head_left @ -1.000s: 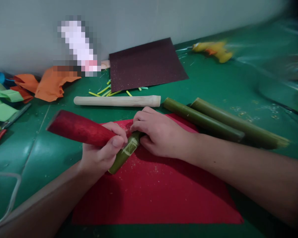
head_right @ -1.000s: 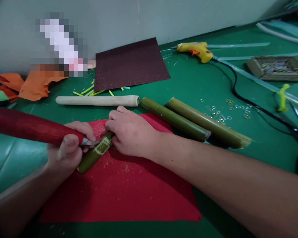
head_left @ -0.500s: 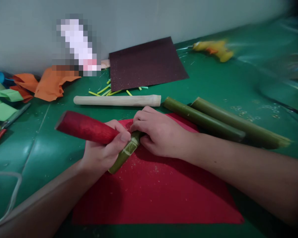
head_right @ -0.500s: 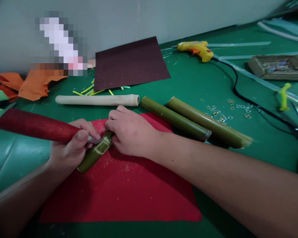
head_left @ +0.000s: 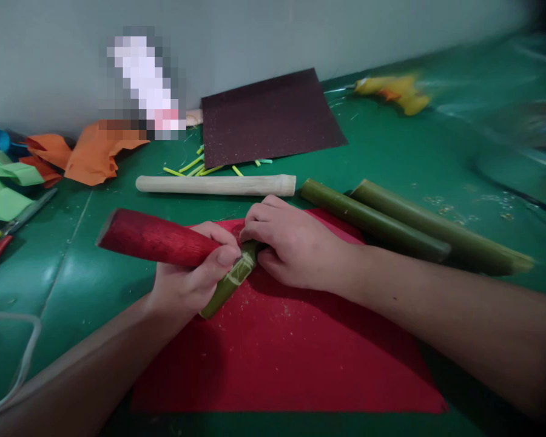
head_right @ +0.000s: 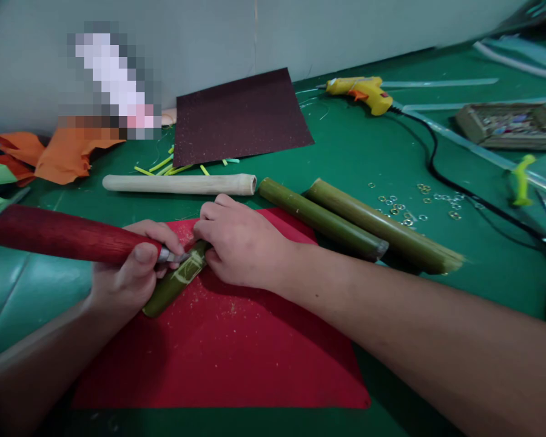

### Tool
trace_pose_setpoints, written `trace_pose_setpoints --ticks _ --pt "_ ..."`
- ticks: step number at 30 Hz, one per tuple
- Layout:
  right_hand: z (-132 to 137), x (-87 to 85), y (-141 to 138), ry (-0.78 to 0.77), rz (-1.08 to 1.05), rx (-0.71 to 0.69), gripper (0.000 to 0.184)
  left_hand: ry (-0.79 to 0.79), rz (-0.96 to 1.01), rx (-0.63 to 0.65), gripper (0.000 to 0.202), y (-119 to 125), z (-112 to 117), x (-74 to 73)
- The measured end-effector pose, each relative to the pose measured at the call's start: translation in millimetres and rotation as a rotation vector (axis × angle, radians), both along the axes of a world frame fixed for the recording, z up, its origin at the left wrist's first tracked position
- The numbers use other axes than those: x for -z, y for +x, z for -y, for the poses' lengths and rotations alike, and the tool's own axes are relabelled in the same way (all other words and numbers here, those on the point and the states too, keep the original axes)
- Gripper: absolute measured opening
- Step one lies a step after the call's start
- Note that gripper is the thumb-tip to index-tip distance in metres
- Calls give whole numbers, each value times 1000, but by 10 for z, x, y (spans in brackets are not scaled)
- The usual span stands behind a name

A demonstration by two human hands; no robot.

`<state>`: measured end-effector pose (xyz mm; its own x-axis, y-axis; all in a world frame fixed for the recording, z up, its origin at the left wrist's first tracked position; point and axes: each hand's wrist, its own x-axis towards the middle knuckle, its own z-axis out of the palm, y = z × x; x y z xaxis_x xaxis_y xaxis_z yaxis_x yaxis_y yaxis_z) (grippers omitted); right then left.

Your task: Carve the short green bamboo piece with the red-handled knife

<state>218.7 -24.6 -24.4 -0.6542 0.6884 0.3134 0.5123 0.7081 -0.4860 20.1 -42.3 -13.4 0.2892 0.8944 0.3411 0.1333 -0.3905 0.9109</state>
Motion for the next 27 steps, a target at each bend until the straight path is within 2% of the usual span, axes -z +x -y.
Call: trace_pose_setpoints --ticks 6,13,20,27 --pt "1 7 0 -2 -6 10 26 -62 28 -7 47 39 3 0" --pt "8 5 -4 12 -11 12 26 -21 87 -33 62 66 7 28" --pt "2 -6 8 -5 -11 4 27 -6 93 18 46 31 -4 31" --pt "4 -17 4 -22 4 -5 27 -52 10 -30 40 27 8 14"
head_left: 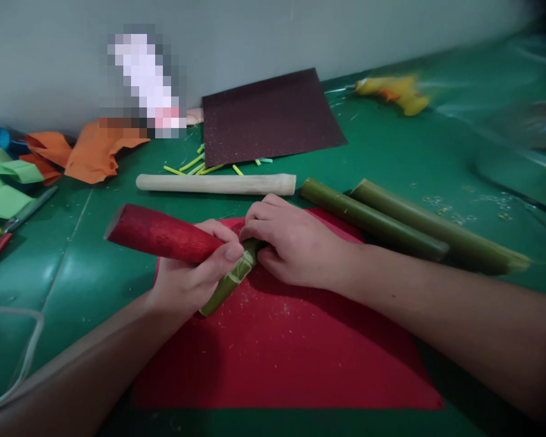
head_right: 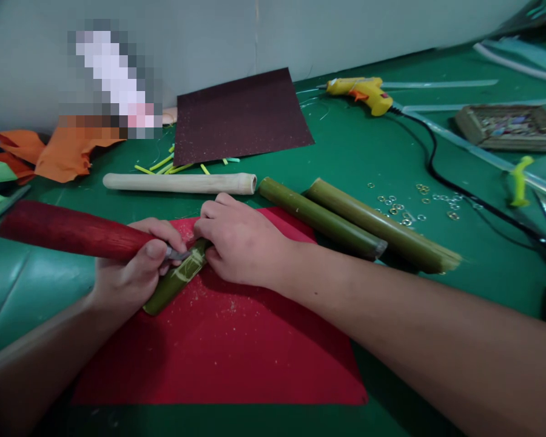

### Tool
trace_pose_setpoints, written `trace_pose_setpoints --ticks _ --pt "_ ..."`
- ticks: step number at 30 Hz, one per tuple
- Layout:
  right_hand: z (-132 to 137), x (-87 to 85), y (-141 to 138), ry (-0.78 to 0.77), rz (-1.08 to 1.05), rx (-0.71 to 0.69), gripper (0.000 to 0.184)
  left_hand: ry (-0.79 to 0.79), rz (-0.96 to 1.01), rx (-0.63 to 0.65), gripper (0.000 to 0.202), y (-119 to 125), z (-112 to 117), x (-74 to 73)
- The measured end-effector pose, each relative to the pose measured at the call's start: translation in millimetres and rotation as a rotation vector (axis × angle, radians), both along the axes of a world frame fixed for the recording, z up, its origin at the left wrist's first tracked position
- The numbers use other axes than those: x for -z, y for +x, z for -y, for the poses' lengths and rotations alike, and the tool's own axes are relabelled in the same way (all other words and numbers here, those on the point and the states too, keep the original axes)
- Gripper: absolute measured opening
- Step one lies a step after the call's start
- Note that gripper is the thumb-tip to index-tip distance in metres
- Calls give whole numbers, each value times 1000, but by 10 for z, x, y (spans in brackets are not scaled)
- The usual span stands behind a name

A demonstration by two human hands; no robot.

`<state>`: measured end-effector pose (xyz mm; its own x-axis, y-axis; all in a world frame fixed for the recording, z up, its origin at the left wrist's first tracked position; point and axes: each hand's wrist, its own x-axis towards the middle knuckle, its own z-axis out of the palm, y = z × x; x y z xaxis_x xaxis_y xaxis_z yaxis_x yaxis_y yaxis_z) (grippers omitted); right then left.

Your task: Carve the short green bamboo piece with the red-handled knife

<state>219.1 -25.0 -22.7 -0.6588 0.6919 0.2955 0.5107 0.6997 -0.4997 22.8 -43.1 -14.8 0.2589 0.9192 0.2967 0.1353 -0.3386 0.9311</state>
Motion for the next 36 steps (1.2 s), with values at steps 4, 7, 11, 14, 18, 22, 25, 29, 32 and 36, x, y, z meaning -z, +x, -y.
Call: trace_pose_setpoints --ticks 4,7,11,14,18,22,25,29,32,36 --pt "-1 9 -3 25 -2 11 26 1 21 -29 51 26 7 -15" --pt "1 11 -7 35 -1 13 26 22 32 -25 58 32 8 -5" --pt "0 12 -7 30 -1 14 25 41 41 -21 55 19 8 7" --pt "-3 21 0 27 -11 9 24 13 52 -9 48 15 2 -2" --pt "0 25 9 22 -15 6 24 -12 34 5 45 23 -4 -14" --pt "1 13 6 24 -12 9 25 28 55 -2 54 37 5 -13" --pt "-4 7 1 8 0 12 25 50 72 -30 54 34 9 -7" --pt "-9 13 0 -10 -5 11 24 -9 20 0 45 19 -1 -2" --pt "-6 14 1 -9 -8 12 24 3 50 25 50 18 -7 3" --pt "0 -1 2 -13 2 17 24 42 71 8 54 14 -4 8"
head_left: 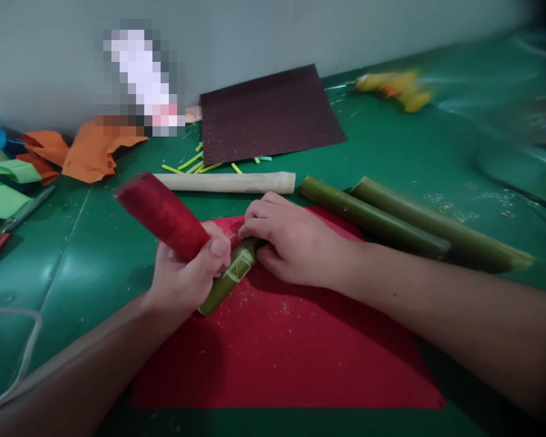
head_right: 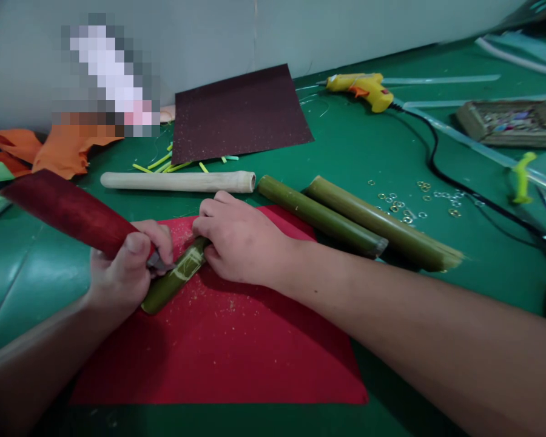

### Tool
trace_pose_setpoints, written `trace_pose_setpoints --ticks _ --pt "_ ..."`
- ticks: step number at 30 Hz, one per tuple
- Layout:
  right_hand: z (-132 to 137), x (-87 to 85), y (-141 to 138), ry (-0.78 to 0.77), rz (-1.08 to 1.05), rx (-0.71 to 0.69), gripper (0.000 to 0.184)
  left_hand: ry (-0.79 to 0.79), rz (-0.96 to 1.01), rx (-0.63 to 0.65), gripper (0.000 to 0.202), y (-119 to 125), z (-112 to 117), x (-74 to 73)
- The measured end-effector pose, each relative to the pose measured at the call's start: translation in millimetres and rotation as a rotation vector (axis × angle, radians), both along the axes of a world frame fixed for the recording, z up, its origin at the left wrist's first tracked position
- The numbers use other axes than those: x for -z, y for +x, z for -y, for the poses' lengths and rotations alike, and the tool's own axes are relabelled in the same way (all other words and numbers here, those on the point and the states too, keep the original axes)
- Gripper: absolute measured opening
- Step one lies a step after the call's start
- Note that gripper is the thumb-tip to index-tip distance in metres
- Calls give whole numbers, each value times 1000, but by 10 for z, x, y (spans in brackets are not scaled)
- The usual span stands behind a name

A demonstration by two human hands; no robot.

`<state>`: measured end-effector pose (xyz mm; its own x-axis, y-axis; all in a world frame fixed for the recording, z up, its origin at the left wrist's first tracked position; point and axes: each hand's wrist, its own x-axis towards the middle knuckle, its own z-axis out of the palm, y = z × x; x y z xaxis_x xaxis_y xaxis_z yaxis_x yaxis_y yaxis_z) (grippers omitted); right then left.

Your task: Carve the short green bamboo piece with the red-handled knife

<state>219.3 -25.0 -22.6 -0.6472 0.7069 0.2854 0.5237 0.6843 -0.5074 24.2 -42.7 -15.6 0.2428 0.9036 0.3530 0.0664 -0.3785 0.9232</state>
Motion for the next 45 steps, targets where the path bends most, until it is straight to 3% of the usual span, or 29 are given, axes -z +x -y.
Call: trace_pose_setpoints --ticks 4,9,22,26,30,36,45 --pt "2 -7 4 0 -8 1 24 -37 -56 11 46 -4 -2 -13" --pt "4 4 4 18 -2 1 23 -10 -33 18 55 -1 -10 -25" --pt "2 -9 -1 16 4 0 25 -29 -41 15 47 12 -6 -9" --pt "4 -8 -9 0 11 10 25 -20 -14 18 57 13 0 -20" --pt "2 -6 -6 9 10 -1 27 4 -18 39 46 10 0 -22" --pt "-3 -3 1 23 2 2 27 57 29 24 57 27 -14 -3" --pt "7 7 -2 38 -12 4 29 -5 -1 37 53 -5 -16 -1"
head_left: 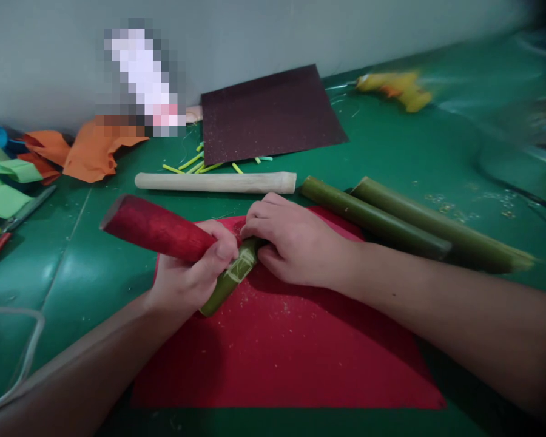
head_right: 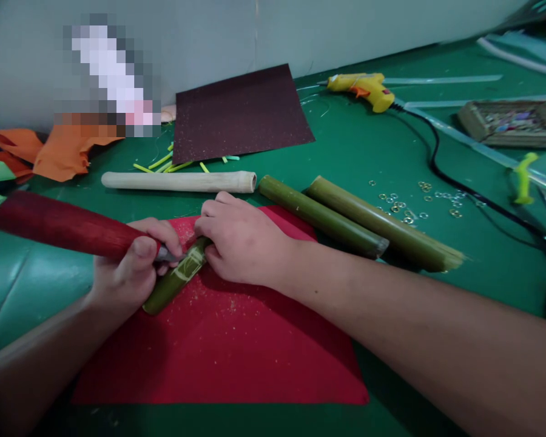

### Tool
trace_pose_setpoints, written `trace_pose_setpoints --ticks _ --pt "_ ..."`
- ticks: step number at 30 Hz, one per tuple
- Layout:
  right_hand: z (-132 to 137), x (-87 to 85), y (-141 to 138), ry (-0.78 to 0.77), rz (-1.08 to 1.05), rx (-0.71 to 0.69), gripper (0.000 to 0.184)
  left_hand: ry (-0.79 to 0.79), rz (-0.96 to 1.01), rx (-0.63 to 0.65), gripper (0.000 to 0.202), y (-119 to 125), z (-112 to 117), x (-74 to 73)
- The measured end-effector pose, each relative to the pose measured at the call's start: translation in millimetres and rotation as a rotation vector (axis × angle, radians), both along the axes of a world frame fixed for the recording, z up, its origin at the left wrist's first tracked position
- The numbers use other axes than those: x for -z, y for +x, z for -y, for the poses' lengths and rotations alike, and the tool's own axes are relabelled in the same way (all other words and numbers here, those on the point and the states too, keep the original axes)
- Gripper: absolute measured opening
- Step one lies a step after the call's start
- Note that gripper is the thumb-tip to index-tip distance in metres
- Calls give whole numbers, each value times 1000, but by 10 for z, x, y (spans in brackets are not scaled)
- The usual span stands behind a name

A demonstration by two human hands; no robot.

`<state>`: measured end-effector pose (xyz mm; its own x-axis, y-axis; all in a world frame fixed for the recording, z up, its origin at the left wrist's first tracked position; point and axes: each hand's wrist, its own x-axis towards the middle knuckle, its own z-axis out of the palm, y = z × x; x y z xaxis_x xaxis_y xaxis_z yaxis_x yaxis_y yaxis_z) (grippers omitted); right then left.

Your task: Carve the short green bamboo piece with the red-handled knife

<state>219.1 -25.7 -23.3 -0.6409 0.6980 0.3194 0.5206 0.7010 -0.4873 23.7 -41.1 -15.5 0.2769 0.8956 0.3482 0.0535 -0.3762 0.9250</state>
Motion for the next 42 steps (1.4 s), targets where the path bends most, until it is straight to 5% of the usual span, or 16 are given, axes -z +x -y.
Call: trace_pose_setpoints --ticks 21,36,42 --pt "-15 -6 -6 -23 29 2 29 3 -18 39 57 -10 -9 6" --pt "11 -6 -7 -20 -29 53 35 -72 10 -145 57 -70 -65 1" --pt "8 31 -10 147 -85 4 35 -69 -1 -188 55 -65 -64 -61"
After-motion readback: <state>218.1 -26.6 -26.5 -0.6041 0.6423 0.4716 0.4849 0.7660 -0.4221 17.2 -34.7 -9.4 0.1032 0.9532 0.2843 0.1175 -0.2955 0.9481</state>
